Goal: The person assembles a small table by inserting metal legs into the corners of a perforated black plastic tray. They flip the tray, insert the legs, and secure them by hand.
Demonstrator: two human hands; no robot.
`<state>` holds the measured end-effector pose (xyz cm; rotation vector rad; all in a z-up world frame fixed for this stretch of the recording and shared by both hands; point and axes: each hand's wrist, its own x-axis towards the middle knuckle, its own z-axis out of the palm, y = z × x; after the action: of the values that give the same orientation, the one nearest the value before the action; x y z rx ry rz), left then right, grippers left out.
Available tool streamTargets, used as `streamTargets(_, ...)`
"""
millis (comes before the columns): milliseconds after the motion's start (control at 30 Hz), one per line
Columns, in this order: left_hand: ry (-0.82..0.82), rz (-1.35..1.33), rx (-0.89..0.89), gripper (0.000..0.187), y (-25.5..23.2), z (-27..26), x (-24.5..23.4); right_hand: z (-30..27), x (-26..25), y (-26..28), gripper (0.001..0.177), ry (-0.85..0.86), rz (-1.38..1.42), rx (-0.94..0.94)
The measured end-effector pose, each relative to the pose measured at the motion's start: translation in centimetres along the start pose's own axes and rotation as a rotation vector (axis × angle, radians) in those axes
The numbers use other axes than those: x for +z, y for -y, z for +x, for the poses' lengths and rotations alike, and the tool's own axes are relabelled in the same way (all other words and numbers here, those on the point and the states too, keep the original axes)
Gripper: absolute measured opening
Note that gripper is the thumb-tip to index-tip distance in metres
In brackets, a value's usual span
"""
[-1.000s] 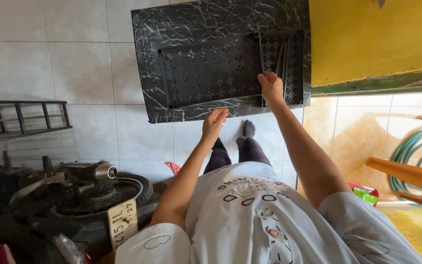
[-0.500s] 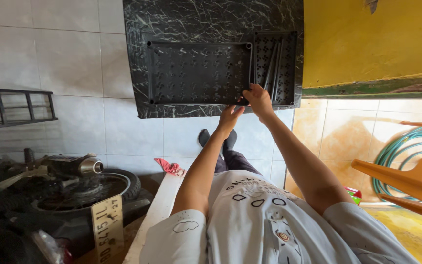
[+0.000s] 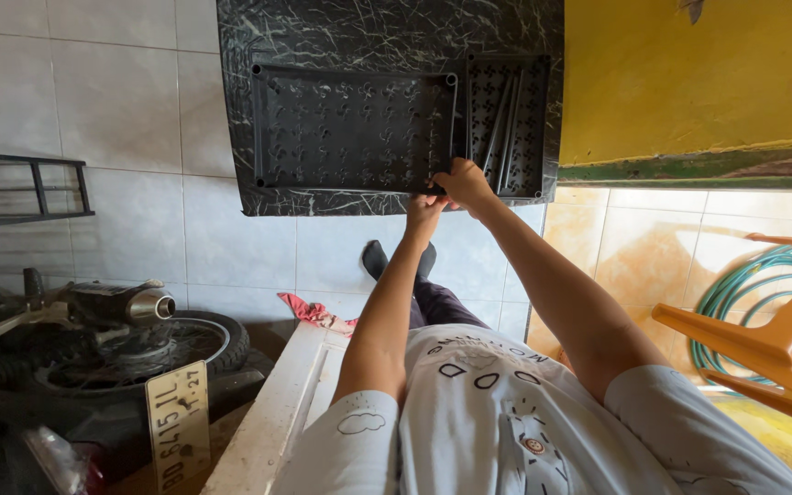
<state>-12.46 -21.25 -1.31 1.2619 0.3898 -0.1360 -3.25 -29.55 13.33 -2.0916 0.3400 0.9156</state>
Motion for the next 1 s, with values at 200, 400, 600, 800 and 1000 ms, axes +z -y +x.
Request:
streamTargets(200, -0.117, 0.117, -0.107, 0.015, 2.2, 0.9, 1.1, 0.2, 0.1, 0.1, 0.025, 0.091, 0.066, -0.008)
streamTargets(400, -0.235, -0.013, -0.185, 0.013, 2.7, 1.1, 1.9, 1.0, -0.3, 0.9, 0.032, 0.166, -0.183, 0.042)
streamTargets(600, -0.223, 0.218, -0.128, 0.015, 1.9, 0.9, 1.8, 3.0, 0.4, 0.3, 0.037, 0.191, -0.362, 0.142)
streamTargets(800, -0.228, 0.167, -0.158, 0.017, 0.9, 1.3, 2.1, 3.8, 0.3, -1.6, 0.035, 0.193, -0.25, 0.065)
streamTargets(1000, -0.087, -0.061, -0.062, 0.006, 2.3, 1.1, 1.5, 0.6, -0.5, 0.4, 0.045, 0.222, -0.192, 0.078)
